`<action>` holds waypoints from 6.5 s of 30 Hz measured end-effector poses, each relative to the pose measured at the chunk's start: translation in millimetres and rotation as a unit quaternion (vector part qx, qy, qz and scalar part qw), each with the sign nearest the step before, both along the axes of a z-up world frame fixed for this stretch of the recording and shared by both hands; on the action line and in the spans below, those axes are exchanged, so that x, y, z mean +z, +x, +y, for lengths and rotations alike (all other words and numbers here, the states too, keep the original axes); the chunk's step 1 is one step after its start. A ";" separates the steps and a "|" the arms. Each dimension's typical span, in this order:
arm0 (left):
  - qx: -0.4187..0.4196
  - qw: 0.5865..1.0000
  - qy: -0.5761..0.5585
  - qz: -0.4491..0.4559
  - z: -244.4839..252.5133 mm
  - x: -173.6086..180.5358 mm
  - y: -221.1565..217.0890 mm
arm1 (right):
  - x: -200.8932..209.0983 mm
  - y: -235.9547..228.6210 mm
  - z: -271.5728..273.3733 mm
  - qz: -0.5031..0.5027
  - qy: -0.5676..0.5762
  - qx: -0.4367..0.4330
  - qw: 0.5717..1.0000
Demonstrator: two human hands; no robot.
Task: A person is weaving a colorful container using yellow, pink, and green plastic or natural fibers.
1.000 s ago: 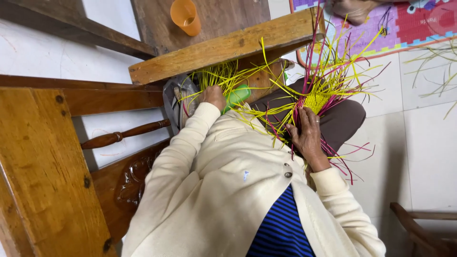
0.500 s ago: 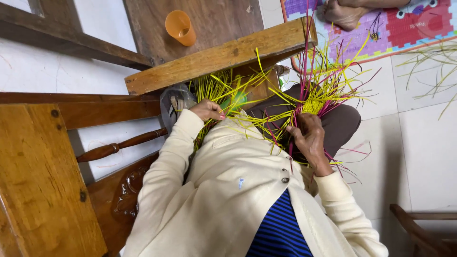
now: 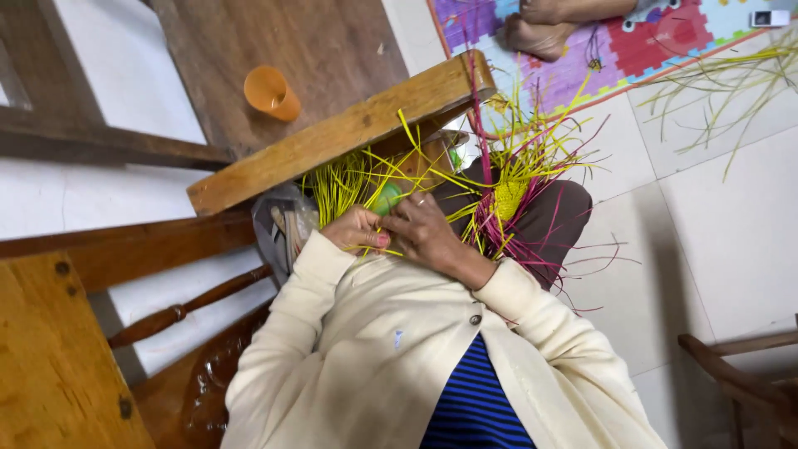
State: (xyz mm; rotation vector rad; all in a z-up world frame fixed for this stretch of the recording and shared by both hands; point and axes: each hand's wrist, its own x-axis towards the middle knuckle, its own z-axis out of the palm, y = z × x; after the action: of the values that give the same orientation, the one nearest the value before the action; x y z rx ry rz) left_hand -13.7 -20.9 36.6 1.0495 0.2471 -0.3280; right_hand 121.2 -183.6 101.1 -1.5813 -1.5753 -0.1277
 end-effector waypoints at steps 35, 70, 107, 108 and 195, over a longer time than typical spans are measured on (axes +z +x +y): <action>-0.247 0.644 0.693 0.210 -20.3 104.7 15.9 | 160.9 122.4 -76.1 0.484 0.148 -0.099 0.857; 0.005 0.850 0.520 -0.078 -121.1 94.8 120.1 | 34.6 191.8 -193.1 0.692 0.303 -0.270 0.597; 0.011 0.916 0.397 -0.064 -96.5 92.5 86.8 | -30.0 91.4 -87.0 -0.145 -0.049 -0.246 0.957; 0.011 0.916 0.397 -0.064 -97.7 100.5 87.1 | -37.3 102.2 -94.8 -0.145 -0.049 -0.245 0.957; 0.211 0.894 0.395 0.002 -71.4 49.2 54.6 | 14.2 238.9 -147.1 -0.111 0.008 -0.499 0.859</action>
State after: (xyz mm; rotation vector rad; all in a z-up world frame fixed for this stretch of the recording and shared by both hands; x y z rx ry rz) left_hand 40.8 -92.3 85.7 1.7524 0.6335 0.1970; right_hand 360.0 -330.7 115.4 -2.2824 -0.7358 -0.9038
